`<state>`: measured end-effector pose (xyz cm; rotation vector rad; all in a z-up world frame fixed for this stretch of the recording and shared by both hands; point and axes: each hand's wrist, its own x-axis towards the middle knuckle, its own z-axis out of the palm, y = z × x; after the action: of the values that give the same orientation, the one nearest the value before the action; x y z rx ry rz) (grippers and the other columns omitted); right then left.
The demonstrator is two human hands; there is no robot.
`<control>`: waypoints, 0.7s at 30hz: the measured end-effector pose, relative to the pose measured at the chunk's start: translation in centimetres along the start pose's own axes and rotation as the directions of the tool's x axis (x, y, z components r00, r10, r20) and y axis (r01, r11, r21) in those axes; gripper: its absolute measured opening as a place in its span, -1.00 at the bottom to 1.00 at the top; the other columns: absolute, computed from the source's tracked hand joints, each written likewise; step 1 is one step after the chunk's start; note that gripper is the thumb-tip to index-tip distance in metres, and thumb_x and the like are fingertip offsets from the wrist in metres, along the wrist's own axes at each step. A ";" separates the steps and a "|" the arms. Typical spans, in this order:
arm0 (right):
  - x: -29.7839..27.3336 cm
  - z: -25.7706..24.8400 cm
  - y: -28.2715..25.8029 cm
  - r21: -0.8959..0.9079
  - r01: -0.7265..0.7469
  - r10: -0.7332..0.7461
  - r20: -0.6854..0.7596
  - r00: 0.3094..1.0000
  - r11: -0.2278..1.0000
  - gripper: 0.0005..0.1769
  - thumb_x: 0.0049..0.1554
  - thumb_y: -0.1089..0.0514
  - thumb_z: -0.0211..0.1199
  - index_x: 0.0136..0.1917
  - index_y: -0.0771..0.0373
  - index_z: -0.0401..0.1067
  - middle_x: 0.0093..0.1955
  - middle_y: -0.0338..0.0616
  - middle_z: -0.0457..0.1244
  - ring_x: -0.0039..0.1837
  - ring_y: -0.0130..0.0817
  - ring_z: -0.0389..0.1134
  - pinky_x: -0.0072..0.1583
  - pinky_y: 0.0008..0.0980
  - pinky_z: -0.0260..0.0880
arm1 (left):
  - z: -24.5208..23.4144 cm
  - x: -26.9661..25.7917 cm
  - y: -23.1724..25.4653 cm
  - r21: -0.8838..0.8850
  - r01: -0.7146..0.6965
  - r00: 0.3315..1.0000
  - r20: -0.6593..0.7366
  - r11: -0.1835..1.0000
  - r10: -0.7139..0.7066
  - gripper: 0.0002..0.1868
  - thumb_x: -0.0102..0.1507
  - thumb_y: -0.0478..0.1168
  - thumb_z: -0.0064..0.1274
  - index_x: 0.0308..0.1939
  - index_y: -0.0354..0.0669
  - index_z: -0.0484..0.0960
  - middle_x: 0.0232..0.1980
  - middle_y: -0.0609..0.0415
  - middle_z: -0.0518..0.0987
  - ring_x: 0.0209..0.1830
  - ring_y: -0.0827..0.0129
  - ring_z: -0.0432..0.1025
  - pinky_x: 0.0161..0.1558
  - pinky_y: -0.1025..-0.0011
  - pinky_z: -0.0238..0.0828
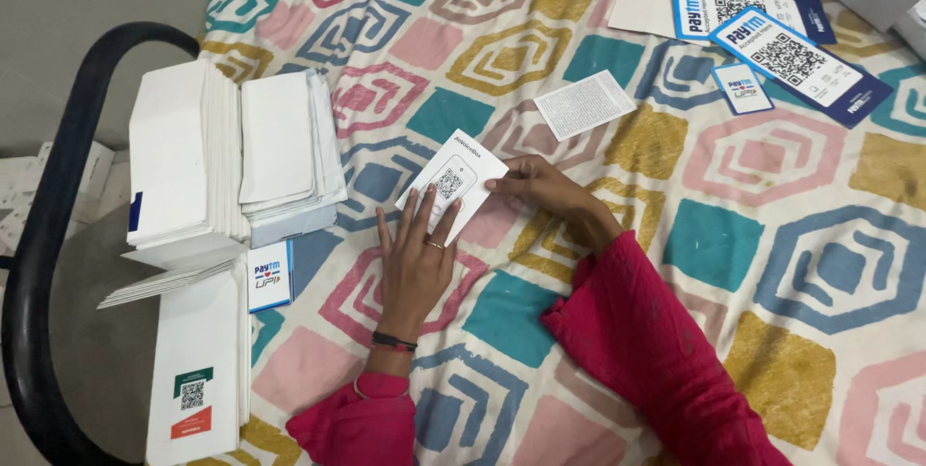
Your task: The person assembles small paper kits by inserting folded instruction sheets and QR code cards into white paper envelopes. The person handles the envelopes, inserts the contents, and stacks the completed kits on a patterned bedsheet.
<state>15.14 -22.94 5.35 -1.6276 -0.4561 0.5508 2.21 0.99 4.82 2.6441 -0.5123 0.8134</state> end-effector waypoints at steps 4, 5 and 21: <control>0.3 -0.5 0.5 0.014 0.017 -0.017 0.007 1.000 1.000 -0.71 0.26 0.05 0.32 0.10 0.32 0.61 -0.18 -0.30 0.35 -0.18 -0.60 0.24 -0.13 -0.53 0.23 | -0.6 -0.3 -0.4 -0.039 0.081 0.997 0.004 0.996 -0.081 -0.45 0.21 -0.28 0.14 0.31 0.12 0.58 0.46 0.11 0.41 0.55 0.08 0.20 0.53 -0.33 -0.19; 0.2 -0.7 0.6 0.008 0.014 -0.014 -0.006 1.000 1.000 -0.70 0.24 0.05 0.32 0.11 0.31 0.62 -0.12 -0.27 0.39 -0.13 -0.59 0.28 -0.08 -0.54 0.28 | -0.8 -0.5 -0.6 -0.022 0.099 0.995 -0.021 0.995 -0.099 -0.47 0.23 -0.29 0.14 0.29 0.13 0.59 0.46 0.16 0.42 0.55 0.11 0.21 0.56 -0.30 -0.17; -1.6 -2.2 0.7 -0.652 -0.285 -0.262 -0.610 0.748 0.703 -0.52 0.24 -0.23 0.18 0.32 0.00 0.51 0.16 -0.08 0.37 0.30 -0.02 0.35 0.38 0.13 0.31 | -0.6 -0.6 -0.6 -0.456 0.234 0.962 0.236 0.859 -0.137 -0.42 0.25 0.07 0.20 0.32 0.06 0.55 0.43 0.04 0.47 0.47 0.12 0.31 0.49 -0.07 0.17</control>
<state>15.16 -25.73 5.02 -2.4433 -0.0886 -0.3130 1.74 1.90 4.82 2.2663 -0.4289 0.3103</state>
